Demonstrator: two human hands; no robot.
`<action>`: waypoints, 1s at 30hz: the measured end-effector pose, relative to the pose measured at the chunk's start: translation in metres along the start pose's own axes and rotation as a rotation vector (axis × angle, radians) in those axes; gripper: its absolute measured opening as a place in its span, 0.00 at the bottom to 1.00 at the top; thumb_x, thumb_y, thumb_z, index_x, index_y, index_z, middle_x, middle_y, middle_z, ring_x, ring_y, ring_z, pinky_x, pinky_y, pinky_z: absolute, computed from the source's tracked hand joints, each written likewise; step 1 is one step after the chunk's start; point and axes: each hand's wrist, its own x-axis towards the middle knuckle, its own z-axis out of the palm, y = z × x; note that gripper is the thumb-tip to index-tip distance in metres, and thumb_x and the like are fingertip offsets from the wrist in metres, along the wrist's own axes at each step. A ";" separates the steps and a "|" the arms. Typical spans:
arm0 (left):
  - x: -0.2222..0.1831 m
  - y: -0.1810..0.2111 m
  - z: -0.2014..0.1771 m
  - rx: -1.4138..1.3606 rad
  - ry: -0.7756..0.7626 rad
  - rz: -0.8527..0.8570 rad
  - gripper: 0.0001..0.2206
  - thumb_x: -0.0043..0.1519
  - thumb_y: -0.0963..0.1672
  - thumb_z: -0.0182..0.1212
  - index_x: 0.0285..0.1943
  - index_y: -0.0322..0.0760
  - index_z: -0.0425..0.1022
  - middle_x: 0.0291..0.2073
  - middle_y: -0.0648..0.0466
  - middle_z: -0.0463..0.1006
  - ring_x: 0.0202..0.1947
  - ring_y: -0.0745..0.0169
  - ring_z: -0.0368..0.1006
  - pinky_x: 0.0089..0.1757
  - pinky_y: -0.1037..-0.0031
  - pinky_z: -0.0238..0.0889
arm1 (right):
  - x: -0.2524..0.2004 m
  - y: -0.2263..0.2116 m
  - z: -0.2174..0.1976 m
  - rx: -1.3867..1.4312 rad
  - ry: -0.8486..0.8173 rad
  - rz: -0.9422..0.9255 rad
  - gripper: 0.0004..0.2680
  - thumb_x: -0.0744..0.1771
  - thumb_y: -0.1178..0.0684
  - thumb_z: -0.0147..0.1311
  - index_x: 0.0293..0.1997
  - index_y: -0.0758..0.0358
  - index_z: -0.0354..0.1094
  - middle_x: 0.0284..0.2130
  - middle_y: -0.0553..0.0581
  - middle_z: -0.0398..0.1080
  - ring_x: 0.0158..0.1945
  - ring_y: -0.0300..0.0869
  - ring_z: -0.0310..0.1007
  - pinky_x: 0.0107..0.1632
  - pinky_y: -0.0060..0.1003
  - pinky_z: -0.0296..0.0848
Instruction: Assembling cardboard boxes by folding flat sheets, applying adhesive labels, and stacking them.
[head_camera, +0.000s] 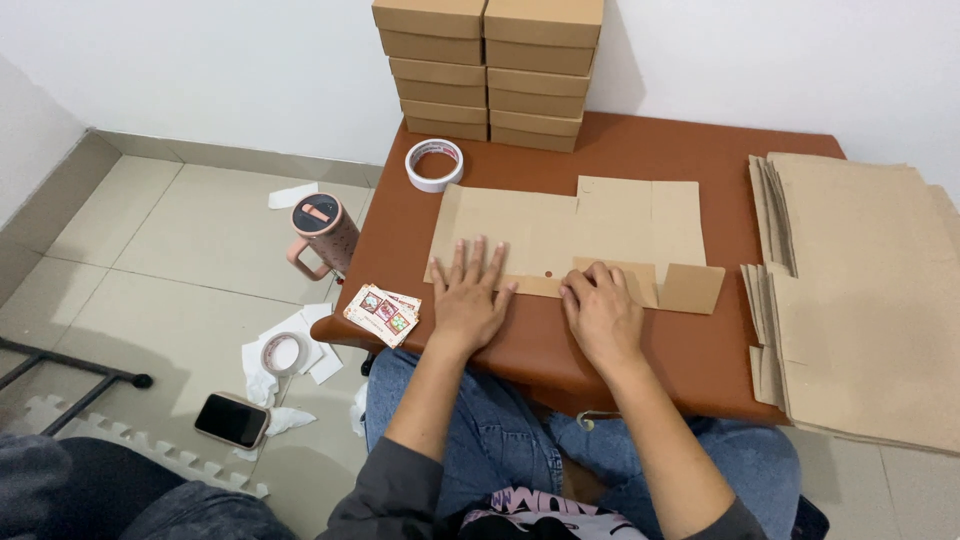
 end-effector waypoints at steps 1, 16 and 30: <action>0.002 -0.003 -0.001 0.002 0.000 0.003 0.29 0.71 0.57 0.30 0.81 0.54 0.43 0.79 0.49 0.41 0.79 0.46 0.26 0.65 0.40 0.08 | -0.002 0.001 -0.002 0.000 0.002 0.003 0.05 0.69 0.44 0.50 0.41 0.46 0.71 0.38 0.47 0.65 0.53 0.42 0.66 0.43 0.43 0.80; 0.018 -0.026 0.024 0.062 0.149 0.060 0.27 0.70 0.58 0.30 0.80 0.62 0.45 0.79 0.49 0.42 0.78 0.43 0.31 0.64 0.35 0.12 | -0.062 0.092 -0.114 0.351 -0.068 0.355 0.21 0.67 0.53 0.56 0.70 0.51 0.60 0.50 0.77 0.72 0.55 0.68 0.73 0.54 0.61 0.70; -0.055 0.042 0.027 -0.360 0.377 0.256 0.36 0.69 0.54 0.40 0.76 0.19 0.41 0.75 0.30 0.42 0.76 0.38 0.35 0.69 0.55 0.30 | -0.138 0.035 -0.025 1.410 -0.193 0.578 0.11 0.65 0.67 0.53 0.50 0.74 0.58 0.30 0.79 0.77 0.31 0.58 0.83 0.32 0.43 0.84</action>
